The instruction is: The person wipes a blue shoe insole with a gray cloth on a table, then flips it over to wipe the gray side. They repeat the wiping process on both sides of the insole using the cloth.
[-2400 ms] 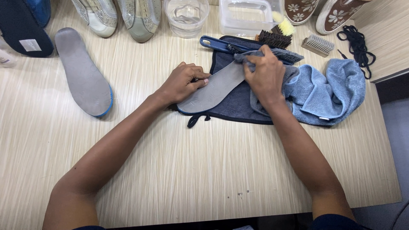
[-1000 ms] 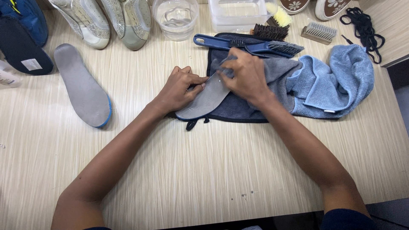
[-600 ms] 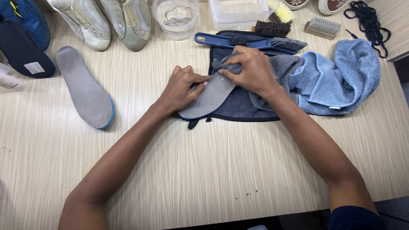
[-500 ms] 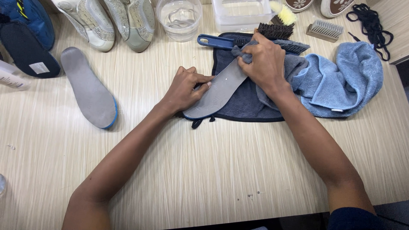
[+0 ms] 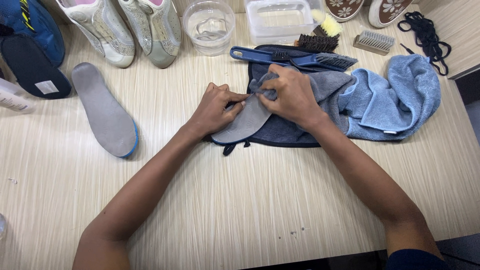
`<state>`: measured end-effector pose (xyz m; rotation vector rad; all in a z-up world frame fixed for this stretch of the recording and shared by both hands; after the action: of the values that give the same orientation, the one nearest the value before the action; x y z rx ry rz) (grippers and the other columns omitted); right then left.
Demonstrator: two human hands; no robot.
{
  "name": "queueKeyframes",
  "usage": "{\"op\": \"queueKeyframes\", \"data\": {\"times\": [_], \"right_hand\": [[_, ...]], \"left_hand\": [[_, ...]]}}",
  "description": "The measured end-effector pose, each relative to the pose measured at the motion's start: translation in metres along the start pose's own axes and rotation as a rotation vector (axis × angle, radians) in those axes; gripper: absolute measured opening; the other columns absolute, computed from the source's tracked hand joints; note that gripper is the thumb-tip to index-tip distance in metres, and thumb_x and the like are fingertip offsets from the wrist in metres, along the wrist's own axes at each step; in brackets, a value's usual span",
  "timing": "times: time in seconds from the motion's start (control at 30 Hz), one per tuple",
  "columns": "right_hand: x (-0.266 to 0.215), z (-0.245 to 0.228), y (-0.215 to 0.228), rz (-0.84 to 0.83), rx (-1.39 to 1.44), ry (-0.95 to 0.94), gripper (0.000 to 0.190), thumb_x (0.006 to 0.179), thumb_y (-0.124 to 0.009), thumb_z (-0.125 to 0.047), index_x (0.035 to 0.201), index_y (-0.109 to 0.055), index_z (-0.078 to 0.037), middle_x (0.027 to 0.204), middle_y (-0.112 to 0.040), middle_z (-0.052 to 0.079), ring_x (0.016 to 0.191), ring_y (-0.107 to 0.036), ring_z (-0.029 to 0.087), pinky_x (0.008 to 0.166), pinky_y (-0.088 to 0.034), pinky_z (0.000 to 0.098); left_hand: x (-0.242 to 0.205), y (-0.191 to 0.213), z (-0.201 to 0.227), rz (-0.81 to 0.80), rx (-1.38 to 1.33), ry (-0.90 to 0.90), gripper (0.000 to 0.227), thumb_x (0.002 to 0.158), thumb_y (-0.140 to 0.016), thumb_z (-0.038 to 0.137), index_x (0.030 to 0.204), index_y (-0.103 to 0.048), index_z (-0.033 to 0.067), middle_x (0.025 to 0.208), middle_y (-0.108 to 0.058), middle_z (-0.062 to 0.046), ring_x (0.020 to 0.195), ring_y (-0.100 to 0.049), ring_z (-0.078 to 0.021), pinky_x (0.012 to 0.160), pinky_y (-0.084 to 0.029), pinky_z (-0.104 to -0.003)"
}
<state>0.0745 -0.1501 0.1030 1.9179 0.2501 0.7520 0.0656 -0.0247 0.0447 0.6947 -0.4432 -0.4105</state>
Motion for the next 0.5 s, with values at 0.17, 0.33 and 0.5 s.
{"op": "queueKeyframes", "data": {"times": [0.17, 0.33, 0.5], "right_hand": [[-0.003, 0.044, 0.018, 0.093, -0.091, -0.091, 0.007, 0.083, -0.087, -0.011, 0.087, -0.083, -0.006, 0.087, -0.064, 0.011, 0.055, -0.064, 0.024, 0.047, -0.055, 0.0351], [-0.003, 0.011, 0.012, 0.017, -0.307, 0.003, 0.007, 0.083, -0.088, -0.014, 0.087, -0.084, -0.011, 0.089, -0.067, 0.008, 0.056, -0.064, 0.015, 0.047, -0.056, 0.0261], [-0.003, 0.058, 0.007, 0.065, -0.031, -0.138, 0.01, 0.085, -0.087, -0.018, 0.083, -0.082, -0.01, 0.087, -0.063, 0.007, 0.053, -0.062, 0.021, 0.045, -0.052, 0.0324]], "left_hand": [[0.0, -0.003, -0.005, -0.002, 0.018, -0.001, 0.025, 0.099, -0.065, 0.018, 0.118, -0.079, 0.0085, 0.079, -0.076, -0.013, 0.076, -0.063, -0.0254, 0.085, -0.034, -0.04], [-0.002, 0.0, -0.002, 0.009, 0.012, 0.003, 0.025, 0.099, -0.065, 0.017, 0.118, -0.078, 0.009, 0.078, -0.076, -0.013, 0.077, -0.065, -0.0257, 0.086, -0.035, -0.04], [0.0, -0.003, -0.008, -0.021, 0.013, 0.029, 0.027, 0.099, -0.064, 0.019, 0.12, -0.078, 0.0095, 0.079, -0.077, -0.013, 0.078, -0.066, -0.0261, 0.087, -0.035, -0.039]]}}
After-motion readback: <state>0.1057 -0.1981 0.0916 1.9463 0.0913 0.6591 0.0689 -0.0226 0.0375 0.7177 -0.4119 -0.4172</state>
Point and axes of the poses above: each hand's wrist, its own x-axis towards the middle knuckle, its own y-axis out of the back of the hand, z = x × y, the point moved 10 cm from there along x, towards the middle knuckle
